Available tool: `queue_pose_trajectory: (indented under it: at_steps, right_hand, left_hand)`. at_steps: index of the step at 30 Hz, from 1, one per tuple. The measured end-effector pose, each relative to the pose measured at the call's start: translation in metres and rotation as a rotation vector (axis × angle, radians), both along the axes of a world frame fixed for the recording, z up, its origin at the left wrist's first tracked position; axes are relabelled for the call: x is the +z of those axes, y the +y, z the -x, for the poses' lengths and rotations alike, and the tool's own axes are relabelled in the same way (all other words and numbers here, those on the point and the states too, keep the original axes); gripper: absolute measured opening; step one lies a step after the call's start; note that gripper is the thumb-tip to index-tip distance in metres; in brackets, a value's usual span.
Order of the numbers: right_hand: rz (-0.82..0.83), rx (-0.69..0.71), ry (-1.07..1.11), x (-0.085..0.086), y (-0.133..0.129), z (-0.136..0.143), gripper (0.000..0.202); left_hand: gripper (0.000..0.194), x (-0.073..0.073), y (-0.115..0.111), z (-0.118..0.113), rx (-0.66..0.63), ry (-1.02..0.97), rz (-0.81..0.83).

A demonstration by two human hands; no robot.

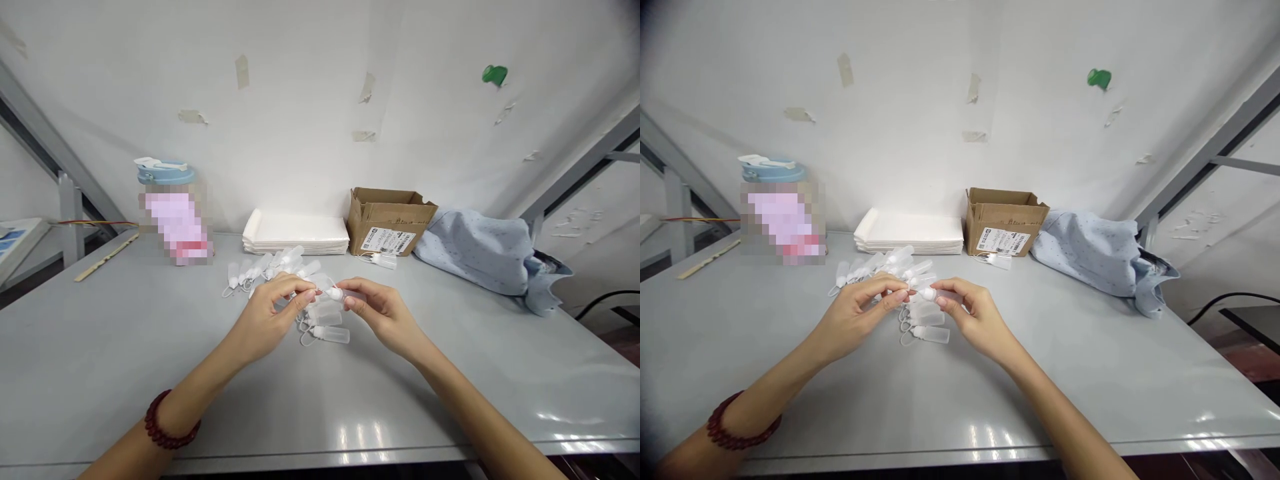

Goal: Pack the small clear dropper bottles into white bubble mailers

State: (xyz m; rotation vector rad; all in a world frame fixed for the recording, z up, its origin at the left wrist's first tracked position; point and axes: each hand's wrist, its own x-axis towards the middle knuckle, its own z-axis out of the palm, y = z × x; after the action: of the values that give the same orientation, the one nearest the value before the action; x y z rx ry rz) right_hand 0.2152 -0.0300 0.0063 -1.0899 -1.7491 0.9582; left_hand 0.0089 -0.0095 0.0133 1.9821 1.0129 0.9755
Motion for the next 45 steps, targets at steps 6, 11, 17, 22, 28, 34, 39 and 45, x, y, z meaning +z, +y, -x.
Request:
queue_pose_trajectory:
  at_steps: [6, 11, 17, 22, 28, 34, 39, 45]
  right_hand:
    - [0.044, 0.016, 0.053, 0.001, 0.000, 0.001, 0.022]
    - [0.050, 0.009, 0.039, 0.002, 0.000, 0.002, 0.023]
    - [0.043, 0.015, 0.032, 0.002, 0.000, 0.002, 0.023]
    - [0.026, 0.014, -0.035, 0.002, 0.001, 0.001, 0.022]
    - [-0.019, -0.008, -0.076, -0.001, 0.002, 0.000, 0.021]
    - [-0.154, -0.033, -0.186, 0.001, 0.001, 0.000, 0.020]
    - [-0.237, -0.047, -0.225, -0.002, 0.000, 0.003, 0.019]
    - [-0.346, -0.075, -0.185, -0.009, -0.002, 0.008, 0.019]
  left_hand:
    - [0.020, -0.001, 0.001, 0.000, 0.000, 0.002, -0.007]
    - [0.020, 0.000, 0.001, 0.001, -0.004, 0.016, -0.029]
    - [0.020, -0.001, 0.001, 0.001, 0.000, 0.016, -0.020]
    - [0.019, -0.002, 0.001, 0.001, -0.004, 0.034, -0.032]
    - [0.018, -0.004, 0.001, 0.003, 0.007, 0.051, -0.003]
    - [0.018, -0.007, 0.001, 0.001, 0.010, 0.079, -0.083]
    - [0.019, -0.010, 0.001, 0.000, 0.017, 0.102, -0.196]
    - [0.022, -0.010, 0.001, -0.001, 0.008, 0.134, -0.233]
